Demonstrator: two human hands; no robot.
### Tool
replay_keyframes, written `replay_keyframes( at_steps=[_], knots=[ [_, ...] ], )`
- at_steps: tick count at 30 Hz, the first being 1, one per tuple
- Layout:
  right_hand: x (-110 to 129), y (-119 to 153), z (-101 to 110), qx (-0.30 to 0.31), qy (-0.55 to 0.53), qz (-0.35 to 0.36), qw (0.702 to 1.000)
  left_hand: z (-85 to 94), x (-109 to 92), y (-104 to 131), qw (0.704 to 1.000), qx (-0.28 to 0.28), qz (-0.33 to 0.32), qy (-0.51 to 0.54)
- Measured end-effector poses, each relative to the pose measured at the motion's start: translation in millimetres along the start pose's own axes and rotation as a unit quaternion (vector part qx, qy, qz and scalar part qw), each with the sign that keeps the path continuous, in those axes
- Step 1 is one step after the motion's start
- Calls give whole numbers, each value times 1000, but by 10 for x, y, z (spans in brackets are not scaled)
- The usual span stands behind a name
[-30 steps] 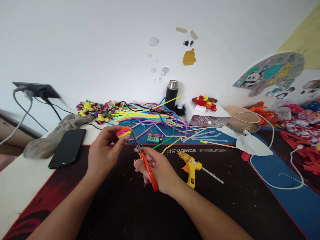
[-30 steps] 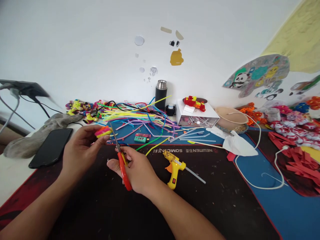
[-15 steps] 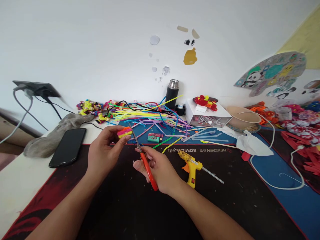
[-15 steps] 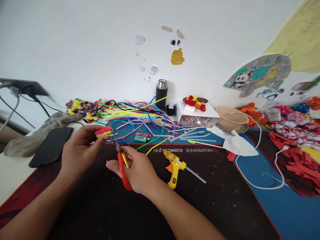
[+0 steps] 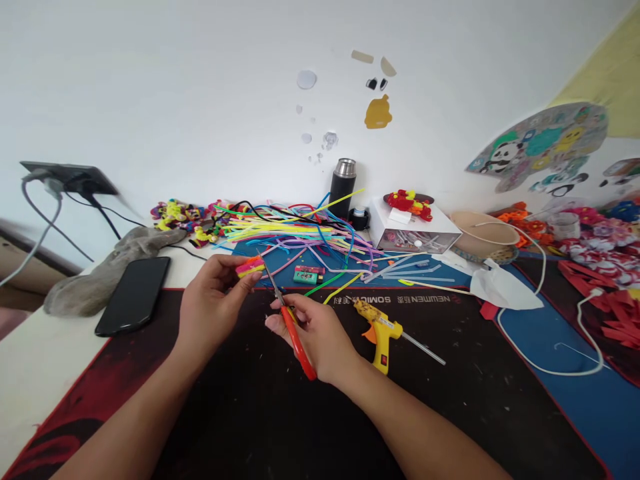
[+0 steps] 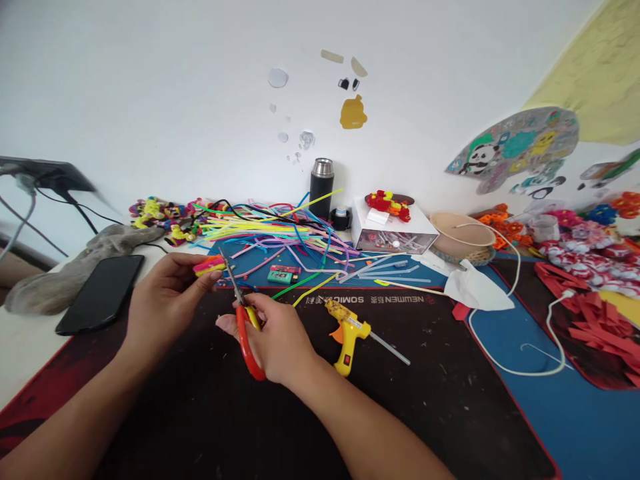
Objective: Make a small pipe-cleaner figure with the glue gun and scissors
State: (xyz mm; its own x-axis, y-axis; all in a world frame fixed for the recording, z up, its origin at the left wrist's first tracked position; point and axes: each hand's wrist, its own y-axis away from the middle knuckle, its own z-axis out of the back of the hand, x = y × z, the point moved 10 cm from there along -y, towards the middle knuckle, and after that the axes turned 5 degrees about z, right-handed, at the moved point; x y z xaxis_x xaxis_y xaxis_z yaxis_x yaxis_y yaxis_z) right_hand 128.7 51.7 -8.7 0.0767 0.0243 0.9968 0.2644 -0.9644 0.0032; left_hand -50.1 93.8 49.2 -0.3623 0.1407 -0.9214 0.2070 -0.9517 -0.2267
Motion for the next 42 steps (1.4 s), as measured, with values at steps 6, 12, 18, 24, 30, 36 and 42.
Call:
replay_keyframes(
  at_steps=[6,12,18,24,30,36,42],
  knots=[
    [-63,-14,20,-7,25,12,1000,-49,55,-12,1000,7,6,22],
    [-14,-17,25,-17,93,34,995,-90,79,-16,999,16,18,33],
    [18,0,38,-25,144,18,989,-134,79,-25,998,24,28,53],
    [-35,-11,22,-28,155,19,987,-149,69,-13,998,32,25,43],
    [-38,-22,25,-36,172,35,984,-107,49,0,999,24,12,-37],
    [-66,-18,30,-39,182,32,982,-153,72,-23,998,48,31,8],
    [-83,-7,19,-41,171,18,984,-159,124,-29,998,52,34,5]
  ],
)
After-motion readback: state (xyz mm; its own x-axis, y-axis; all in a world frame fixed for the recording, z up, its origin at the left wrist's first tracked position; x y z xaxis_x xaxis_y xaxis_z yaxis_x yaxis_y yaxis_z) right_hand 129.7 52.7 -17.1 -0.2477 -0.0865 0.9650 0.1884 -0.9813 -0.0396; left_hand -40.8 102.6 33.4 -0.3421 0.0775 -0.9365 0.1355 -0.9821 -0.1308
